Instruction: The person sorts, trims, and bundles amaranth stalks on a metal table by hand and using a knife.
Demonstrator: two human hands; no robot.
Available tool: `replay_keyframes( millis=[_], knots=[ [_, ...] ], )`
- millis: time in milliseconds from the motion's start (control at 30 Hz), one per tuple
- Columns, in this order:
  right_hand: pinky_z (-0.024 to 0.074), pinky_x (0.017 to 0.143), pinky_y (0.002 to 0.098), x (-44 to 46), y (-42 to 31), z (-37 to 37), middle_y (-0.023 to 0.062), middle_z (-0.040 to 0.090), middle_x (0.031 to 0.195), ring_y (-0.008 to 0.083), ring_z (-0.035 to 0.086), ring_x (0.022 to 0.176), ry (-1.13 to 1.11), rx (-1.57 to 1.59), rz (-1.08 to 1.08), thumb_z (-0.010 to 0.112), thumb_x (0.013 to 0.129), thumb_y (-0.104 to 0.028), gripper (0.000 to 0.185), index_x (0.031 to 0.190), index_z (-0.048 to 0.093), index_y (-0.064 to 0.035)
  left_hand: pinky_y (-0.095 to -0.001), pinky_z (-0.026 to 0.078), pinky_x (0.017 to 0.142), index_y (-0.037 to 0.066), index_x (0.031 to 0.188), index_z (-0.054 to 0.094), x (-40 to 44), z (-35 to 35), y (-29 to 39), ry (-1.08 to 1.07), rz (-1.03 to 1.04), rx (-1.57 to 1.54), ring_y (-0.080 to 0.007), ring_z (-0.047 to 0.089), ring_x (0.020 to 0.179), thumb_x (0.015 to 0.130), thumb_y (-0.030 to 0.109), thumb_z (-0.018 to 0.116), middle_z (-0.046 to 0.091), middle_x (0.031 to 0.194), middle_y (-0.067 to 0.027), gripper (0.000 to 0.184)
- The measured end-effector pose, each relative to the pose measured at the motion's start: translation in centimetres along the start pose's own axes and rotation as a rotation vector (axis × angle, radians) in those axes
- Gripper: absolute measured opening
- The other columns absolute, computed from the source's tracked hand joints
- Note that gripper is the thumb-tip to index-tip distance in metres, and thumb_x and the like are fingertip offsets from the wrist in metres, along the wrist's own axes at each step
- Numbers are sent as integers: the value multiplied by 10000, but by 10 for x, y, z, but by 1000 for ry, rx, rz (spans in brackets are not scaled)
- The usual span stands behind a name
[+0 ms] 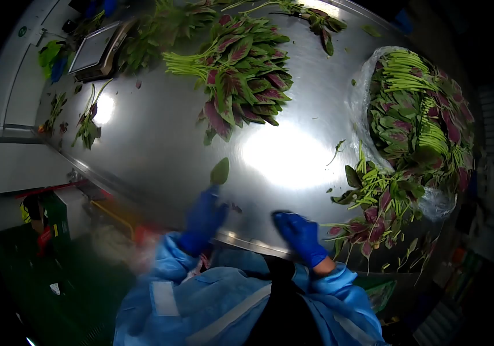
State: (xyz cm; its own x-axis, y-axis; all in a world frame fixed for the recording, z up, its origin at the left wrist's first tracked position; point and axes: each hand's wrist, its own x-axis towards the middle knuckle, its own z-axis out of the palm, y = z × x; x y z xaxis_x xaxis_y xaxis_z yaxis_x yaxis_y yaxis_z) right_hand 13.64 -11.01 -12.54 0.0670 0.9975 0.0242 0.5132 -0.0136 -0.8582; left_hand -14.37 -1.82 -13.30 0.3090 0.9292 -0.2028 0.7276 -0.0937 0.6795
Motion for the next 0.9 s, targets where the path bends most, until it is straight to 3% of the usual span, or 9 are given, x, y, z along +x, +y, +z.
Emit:
replay_keyframes(
  millis=[100,133,267,400,533,600,633,767,900],
  knots=[
    [448,944,396,-4,-30,21,97,573,1266,299,547,1153,-464,-126,-129,626,847,-205,220,1057,680,-168,-442,496,843,14,1258,511,-25,-27,-39,4,-74,370,-355,615,957,759,302,726,580,1163,-218,615],
    [313,1076,438,-17,-20,38,79,483,1378,297,427,1279,-612,-250,-347,610,844,-220,182,1001,686,-170,-447,497,835,10,1253,512,-39,-31,-23,-13,-142,395,-367,615,945,744,318,733,582,1150,-221,635],
    [265,1112,475,-39,13,-12,54,487,1384,271,397,1321,-580,-236,-394,618,827,-236,121,912,676,-172,-453,494,825,18,1256,513,-63,44,20,23,150,471,-381,603,951,733,279,737,597,1098,-212,627],
    [298,1089,505,-76,79,-90,54,489,1376,278,386,1330,-510,-287,-272,641,786,-159,76,862,650,-161,-434,474,897,16,1291,488,-49,110,103,-135,421,119,-360,584,1043,782,221,718,593,1147,-183,595],
    [407,971,443,-96,70,-199,113,559,1248,315,520,1170,176,-234,34,663,795,-105,245,1038,633,-103,-423,396,1015,9,1362,397,-2,123,156,-133,544,51,-336,503,1189,830,172,664,467,1324,-199,618],
    [461,895,380,-117,79,-222,125,610,1148,302,589,1048,633,-178,151,659,830,-132,255,1081,641,-88,-424,328,1073,-14,1405,313,24,149,143,-105,354,-458,-318,397,1303,833,156,649,399,1389,-215,684],
    [497,832,344,-132,98,-230,136,638,1083,294,629,960,836,-59,196,654,848,-154,240,1077,653,-83,-423,310,1084,-20,1414,289,36,148,159,-49,363,-352,-319,376,1318,832,159,651,379,1405,-220,708],
    [493,839,357,-183,122,-217,132,620,1089,293,618,983,536,-294,568,676,832,-192,386,1194,593,-84,-418,264,1114,-34,1434,243,94,189,184,165,427,-193,-326,334,1348,823,169,665,331,1446,-235,770],
    [486,752,392,-182,129,-211,127,583,939,322,596,885,382,-412,538,667,823,-288,475,1260,550,-143,-421,270,1112,-36,1400,343,114,280,214,288,701,-7,-360,378,1314,791,206,697,379,1421,-237,745]
  ],
)
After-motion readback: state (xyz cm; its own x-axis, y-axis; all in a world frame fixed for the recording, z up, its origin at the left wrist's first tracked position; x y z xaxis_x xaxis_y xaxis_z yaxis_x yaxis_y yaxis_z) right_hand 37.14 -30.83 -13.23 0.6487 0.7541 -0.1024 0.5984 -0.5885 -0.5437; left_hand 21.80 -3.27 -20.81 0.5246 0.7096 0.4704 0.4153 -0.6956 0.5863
